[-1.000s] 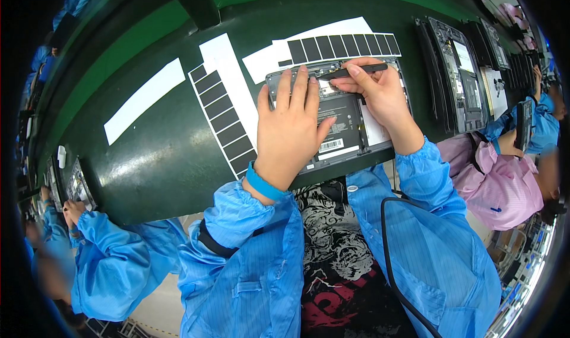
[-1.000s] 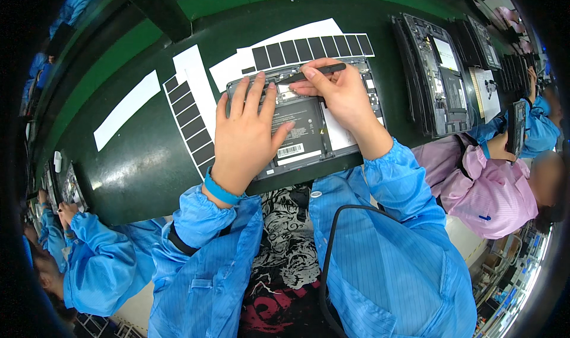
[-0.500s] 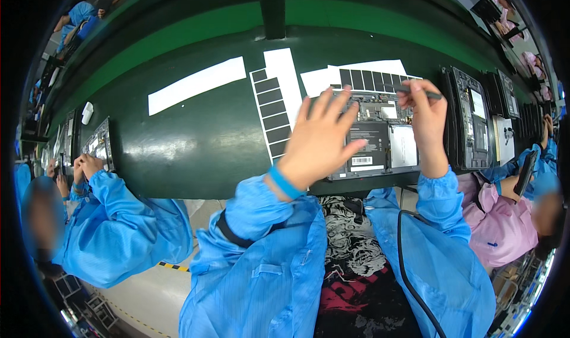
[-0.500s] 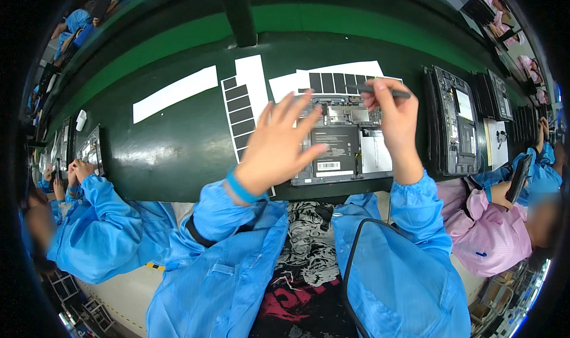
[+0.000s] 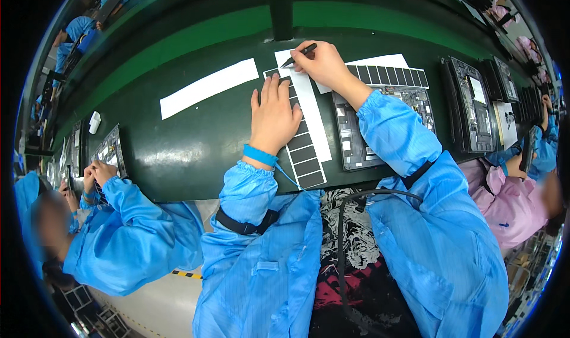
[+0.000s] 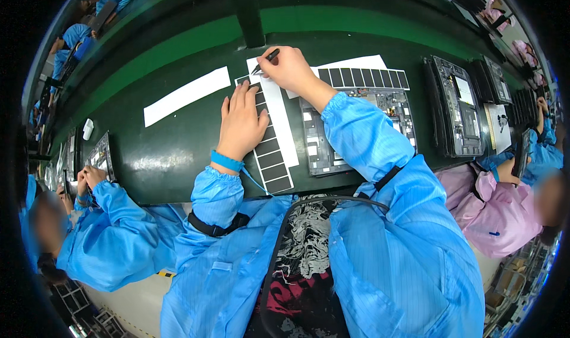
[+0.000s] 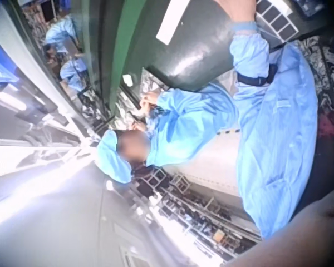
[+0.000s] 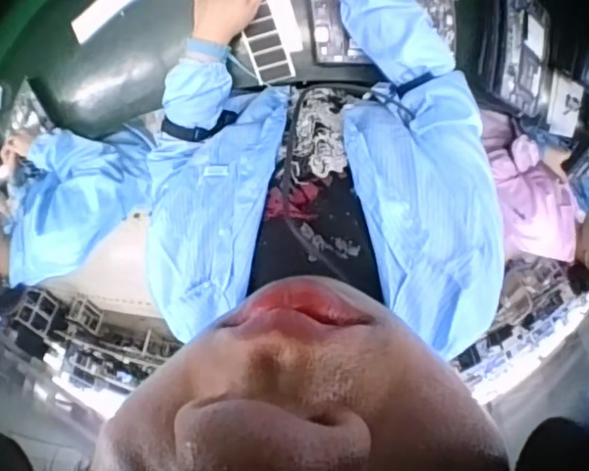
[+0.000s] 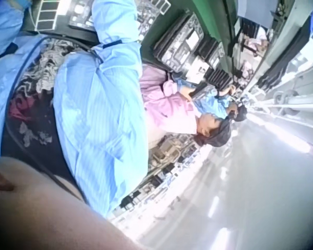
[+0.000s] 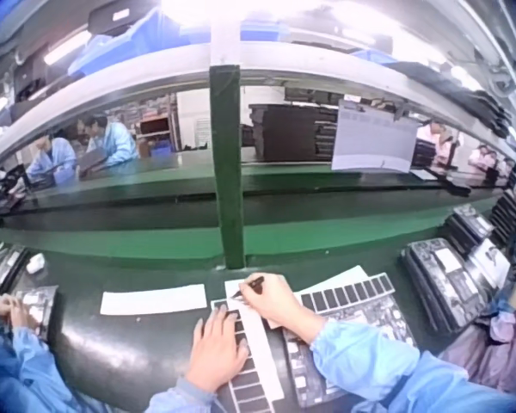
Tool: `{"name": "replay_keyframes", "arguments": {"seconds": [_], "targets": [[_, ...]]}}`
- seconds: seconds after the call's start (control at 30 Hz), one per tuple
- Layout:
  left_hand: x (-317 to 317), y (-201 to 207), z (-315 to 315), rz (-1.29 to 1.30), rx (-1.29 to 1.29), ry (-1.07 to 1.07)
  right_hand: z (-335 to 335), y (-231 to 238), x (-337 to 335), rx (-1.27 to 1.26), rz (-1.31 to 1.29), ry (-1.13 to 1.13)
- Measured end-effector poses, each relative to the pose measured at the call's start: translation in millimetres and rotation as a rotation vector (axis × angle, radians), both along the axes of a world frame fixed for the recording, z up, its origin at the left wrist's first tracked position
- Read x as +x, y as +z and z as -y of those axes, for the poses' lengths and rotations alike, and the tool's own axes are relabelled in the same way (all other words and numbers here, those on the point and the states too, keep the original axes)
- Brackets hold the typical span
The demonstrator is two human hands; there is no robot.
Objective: Applying adhesive tapes and components to a laptop chassis on an assembly line.
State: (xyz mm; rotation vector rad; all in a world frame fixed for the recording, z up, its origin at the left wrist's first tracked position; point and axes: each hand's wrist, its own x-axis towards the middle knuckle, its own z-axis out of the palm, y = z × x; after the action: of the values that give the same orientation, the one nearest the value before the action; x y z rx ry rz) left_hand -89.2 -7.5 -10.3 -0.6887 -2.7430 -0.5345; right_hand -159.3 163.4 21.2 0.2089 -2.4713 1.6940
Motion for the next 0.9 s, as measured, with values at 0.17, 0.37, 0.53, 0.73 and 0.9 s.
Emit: {"name": "replay_keyframes", "arguments": {"seconds": [0.17, 0.37, 0.53, 0.73, 0.9], "targets": [[-4.8, 0.3, 0.6, -0.009, 0.062, 0.002, 1.2, 2.0, -4.7, 0.014, 0.067, 0.049], [-7.7, -4.2, 1.4, -0.015, 0.106, 0.006, 8.5, 2.0, -5.7, 0.047, 0.041, 0.029], [-6.5, -4.0, 1.0, -0.007, 0.104, 0.011, 14.0, 0.9, -1.0, 0.049, -0.024, 0.023], [-7.4, -3.1, 0.4, 0.067, 0.184, 0.029, 16.3, 5.5, 10.8, 0.249, -0.278, 0.088], [-7.4, -2.0, -1.7, 0.107, 0.22, 0.033, 10.3, 1.9, 13.7, 0.225, -0.459, 0.096]]}}
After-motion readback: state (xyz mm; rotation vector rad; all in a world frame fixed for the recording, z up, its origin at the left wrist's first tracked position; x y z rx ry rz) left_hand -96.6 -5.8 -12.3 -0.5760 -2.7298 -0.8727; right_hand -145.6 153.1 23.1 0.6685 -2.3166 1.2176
